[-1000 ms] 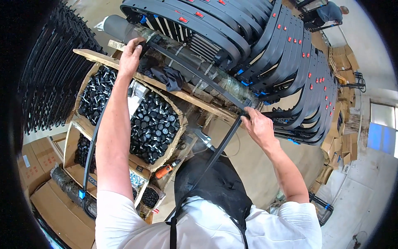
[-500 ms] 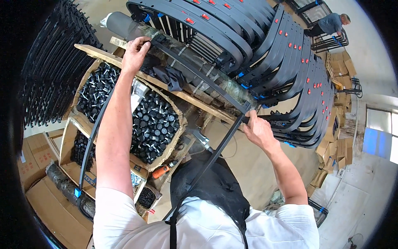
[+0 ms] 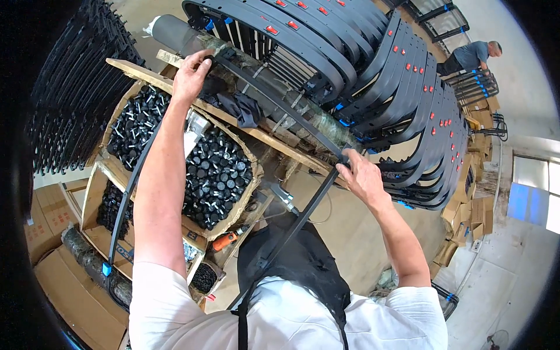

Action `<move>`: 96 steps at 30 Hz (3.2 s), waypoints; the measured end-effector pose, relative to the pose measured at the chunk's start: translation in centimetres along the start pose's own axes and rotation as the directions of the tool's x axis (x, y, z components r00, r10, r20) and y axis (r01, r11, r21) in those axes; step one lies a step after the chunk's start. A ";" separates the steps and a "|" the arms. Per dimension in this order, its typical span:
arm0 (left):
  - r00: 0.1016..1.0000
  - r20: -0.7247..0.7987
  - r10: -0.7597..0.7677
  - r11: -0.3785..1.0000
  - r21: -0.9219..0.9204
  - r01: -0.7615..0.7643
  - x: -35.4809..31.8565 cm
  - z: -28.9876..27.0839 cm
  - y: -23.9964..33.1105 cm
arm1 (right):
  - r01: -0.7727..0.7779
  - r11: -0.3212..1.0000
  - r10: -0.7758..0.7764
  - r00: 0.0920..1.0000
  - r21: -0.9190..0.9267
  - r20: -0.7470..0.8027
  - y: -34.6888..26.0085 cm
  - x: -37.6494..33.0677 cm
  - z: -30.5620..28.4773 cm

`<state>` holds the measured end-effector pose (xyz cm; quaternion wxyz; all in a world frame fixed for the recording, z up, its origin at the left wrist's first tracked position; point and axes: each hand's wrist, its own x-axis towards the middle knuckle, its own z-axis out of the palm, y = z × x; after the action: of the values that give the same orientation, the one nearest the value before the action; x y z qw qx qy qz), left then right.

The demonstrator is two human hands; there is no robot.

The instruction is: Assembling components onto a metal frame for outdoor equipment using a power screwdriver and pliers.

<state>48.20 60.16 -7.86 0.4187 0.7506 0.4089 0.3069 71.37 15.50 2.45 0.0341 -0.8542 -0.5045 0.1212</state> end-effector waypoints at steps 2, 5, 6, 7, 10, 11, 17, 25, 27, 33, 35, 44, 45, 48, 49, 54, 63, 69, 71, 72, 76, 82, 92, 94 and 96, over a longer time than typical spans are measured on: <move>1.000 -0.026 -0.007 0.992 -0.127 0.004 -0.1 0.3 0.3 | 0.045 0.997 -0.044 0.999 0.069 -0.014 0.8 0.0 0.3; 0.994 -0.005 -0.113 0.994 0.008 0.113 0.1 0.0 0.3 | 0.022 0.998 -0.016 0.993 -0.056 0.113 0.6 0.2 0.1; 0.997 -0.023 -0.076 0.994 0.079 0.077 0.1 0.0 0.2 | 0.001 1.000 0.001 0.990 -0.017 0.141 0.2 0.0 -0.5; 0.999 -0.036 -0.038 0.988 0.148 0.043 0.1 0.0 0.2 | -0.024 0.999 0.020 0.985 0.021 0.171 -0.2 -0.1 -1.1; 1.000 0.014 0.005 0.996 0.089 -0.007 0.3 -0.5 -0.1 | -0.001 1.000 -0.001 0.980 0.012 0.198 0.2 -0.4 -1.6; 0.999 0.001 0.032 0.998 0.046 -0.032 0.2 -0.4 -0.1 | -0.003 1.000 0.001 0.980 0.008 0.198 0.4 -0.5 -1.7; 0.998 -0.023 -0.062 0.994 0.091 0.064 0.2 0.0 0.0 | -0.024 0.980 0.082 0.951 -0.195 0.299 0.0 0.0 -1.9; 0.996 0.015 -0.085 0.996 0.008 0.085 0.2 -0.2 -0.1 | 0.156 0.987 -0.151 0.980 -0.024 0.130 -0.2 0.0 -1.6; 0.994 0.014 -0.112 0.992 -0.050 0.113 0.4 0.1 -0.2 | 0.151 0.988 -0.146 0.981 -0.026 0.127 0.8 -0.2 -0.9; 0.999 -0.023 -0.046 0.986 0.158 0.049 0.3 -0.1 -0.3 | 0.014 0.999 -0.005 0.976 -0.042 0.218 0.4 -0.3 -1.5; 0.999 -0.024 -0.037 0.996 0.085 0.039 0.1 -0.2 -0.3 | 0.009 0.999 0.003 0.972 -0.052 0.237 0.5 -0.2 -1.5; 0.999 -0.017 -0.051 0.994 0.092 0.052 0.0 -0.1 0.8 | 0.184 0.980 -0.184 0.983 -0.078 -0.001 0.3 0.3 -1.2; 0.999 -0.017 -0.051 0.995 0.089 0.052 0.0 0.0 0.8 | 0.135 0.988 -0.132 0.990 -0.073 0.042 0.7 0.4 -0.9; 0.999 -0.052 -0.016 0.999 0.044 0.019 0.1 -0.7 -0.7 | 0.066 0.996 -0.059 0.990 -0.053 0.128 -0.3 0.6 -0.8; 0.997 -0.052 -0.048 0.999 -0.018 0.047 0.2 -0.5 -0.6 | 0.035 0.998 -0.026 0.986 -0.054 0.167 -0.5 0.7 -1.0; 0.997 -0.027 -0.075 0.994 0.078 0.076 0.0 0.6 1.1 | 0.077 0.985 -0.038 0.970 -0.157 0.239 1.2 -0.4 -1.3; 0.994 0.018 -0.106 0.994 0.005 0.106 0.3 0.4 0.2 | 0.273 0.832 -0.131 0.942 -0.483 0.308 1.1 -0.3 -2.3; 0.996 -0.071 0.057 0.987 0.153 -0.045 0.2 -0.7 -1.1 | 0.283 0.815 -0.088 0.923 -0.506 0.375 0.2 0.6 -1.7; 0.999 -0.045 -0.010 1.000 -0.005 0.009 0.0 -0.1 -0.4 | 0.363 0.874 -0.322 0.930 -0.323 0.175 -0.8 -0.3 -2.4; 0.995 -0.047 -0.083 0.996 0.027 0.084 0.1 -0.2 -0.2 | 0.354 0.802 -0.100 0.874 -0.481 0.476 1.0 0.0 -1.8; 0.997 -0.071 -0.010 0.978 0.208 0.025 -0.5 0.1 0.5 | 0.281 0.890 -0.225 0.956 -0.360 0.191 -0.3 0.0 -1.9; 0.996 -0.060 0.069 0.980 0.193 -0.056 -0.4 0.0 -0.2 | 0.294 0.878 -0.182 0.935 -0.379 0.303 -1.2 0.2 -2.7; 0.994 -0.005 -0.107 0.911 0.401 0.100 0.6 0.4 4.5 | 0.179 0.919 -0.133 0.980 -0.351 0.149 0.9 0.1 1.6; 0.997 -0.003 -0.076 0.880 0.470 0.068 1.0 -1.6 4.3 | 0.248 0.907 -0.214 0.967 -0.340 0.137 1.7 -0.1 1.9; 0.997 0.052 0.051 0.844 0.532 -0.071 0.6 -3.9 3.8 | 0.257 0.900 -0.207 0.963 -0.353 0.175 2.6 -0.2 1.5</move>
<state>46.71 61.01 -2.66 0.1911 0.8553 0.4463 0.1810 73.10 13.97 0.53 -0.1479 -0.7687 -0.6177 0.0750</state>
